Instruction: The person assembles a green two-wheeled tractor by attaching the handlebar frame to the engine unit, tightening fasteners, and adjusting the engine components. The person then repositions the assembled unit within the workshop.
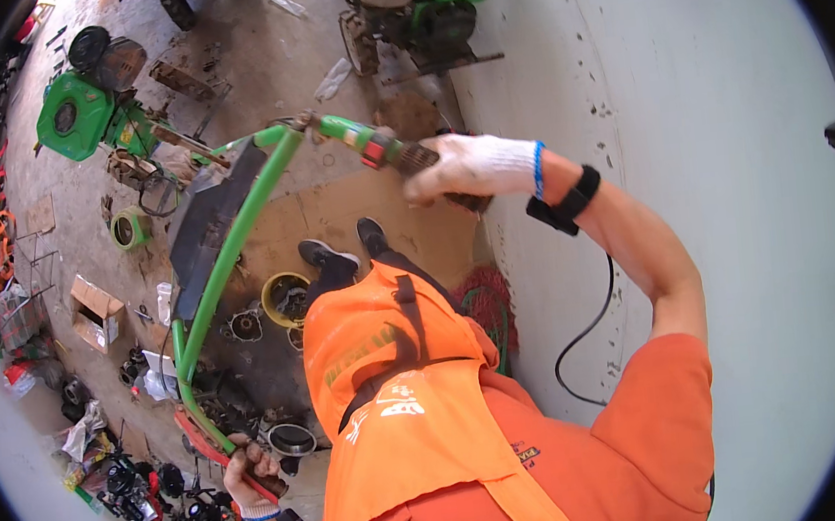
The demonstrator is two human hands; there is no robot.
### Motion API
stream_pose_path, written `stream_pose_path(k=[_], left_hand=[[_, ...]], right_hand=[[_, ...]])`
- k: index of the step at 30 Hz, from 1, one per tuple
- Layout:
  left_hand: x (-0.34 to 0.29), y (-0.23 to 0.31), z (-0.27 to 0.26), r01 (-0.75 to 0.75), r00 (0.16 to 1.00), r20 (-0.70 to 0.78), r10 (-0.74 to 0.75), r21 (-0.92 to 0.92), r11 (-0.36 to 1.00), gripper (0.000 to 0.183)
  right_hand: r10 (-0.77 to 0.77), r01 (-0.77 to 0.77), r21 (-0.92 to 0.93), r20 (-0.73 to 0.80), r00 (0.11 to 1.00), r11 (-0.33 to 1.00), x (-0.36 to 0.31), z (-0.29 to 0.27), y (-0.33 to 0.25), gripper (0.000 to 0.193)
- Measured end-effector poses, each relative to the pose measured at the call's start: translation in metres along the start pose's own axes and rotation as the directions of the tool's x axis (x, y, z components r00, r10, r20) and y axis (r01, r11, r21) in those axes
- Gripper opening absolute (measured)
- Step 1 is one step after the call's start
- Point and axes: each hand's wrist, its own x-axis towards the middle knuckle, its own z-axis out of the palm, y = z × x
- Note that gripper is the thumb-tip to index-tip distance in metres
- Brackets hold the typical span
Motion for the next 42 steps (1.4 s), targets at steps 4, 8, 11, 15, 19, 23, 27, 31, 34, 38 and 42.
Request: stream_pose_path(k=[4,8,11,15,19,23,27,31,34,38,42], left_hand=[[0.0,-0.007,0.005,-0.011,0.999,-0.029,0.013,0.062,0.998,0.04],[0.002,-0.021,0.011,0.011,0.987,-0.161,0.003,0.087,0.996,0.027],[0.005,-0.024,0.019,0.06,0.972,-0.232,-0.021,0.162,0.985,0.022],[0.009,-0.022,0.032,0.131,0.933,-0.353,-0.075,0.137,0.982,0.015],[0.014,-0.039,0.039,0.164,0.949,-0.285,-0.136,0.076,0.984,0.01],[0.025,-0.086,0.041,0.031,0.965,-0.262,0.012,0.16,0.987,0.01],[0.025,-0.106,0.045,-0.048,0.934,-0.33,0.138,0.266,0.963,0.009],[0.015,-0.114,0.056,-0.054,0.922,-0.353,0.158,0.285,0.957,0.006],[-0.002,-0.139,0.064,-0.054,0.928,-0.339,0.157,0.295,0.954,0.008],[-0.03,-0.179,0.074,-0.042,0.92,-0.368,0.134,0.248,0.968,0.011],[-0.063,-0.195,0.089,-0.054,0.923,-0.358,0.144,0.249,0.967,0.012]], right_hand=[[0.014,-0.016,0.047,0.062,0.998,0.999,0.003,-0.007,0.015,0.044],[0.071,-0.07,-0.028,0.017,0.997,0.997,0.007,-0.002,0.016,0.049],[0.093,-0.098,-0.115,-0.046,0.995,0.988,0.008,0.003,0.018,0.048],[0.07,-0.082,-0.131,-0.092,0.993,0.988,0.012,0.0,0.036,0.038],[0.038,-0.043,-0.034,-0.136,0.99,0.998,0.024,0.001,0.057,0.02],[0.039,-0.036,0.047,-0.069,0.997,0.998,0.026,-0.002,0.09,0.02],[-0.043,0.041,-0.026,-0.082,0.996,0.999,0.024,-0.005,0.102,0.021],[0.068,-0.066,0.05,-0.054,0.996,0.997,0.013,-0.007,0.101,0.013],[0.011,-0.028,-0.193,-0.086,0.996,0.981,-0.006,-0.014,0.112,0.013],[0.078,-0.086,-0.061,-0.127,0.989,0.994,-0.038,-0.021,0.143,0.016],[0.114,-0.142,-0.144,-0.19,0.975,0.979,-0.075,-0.033,0.153,0.026]])
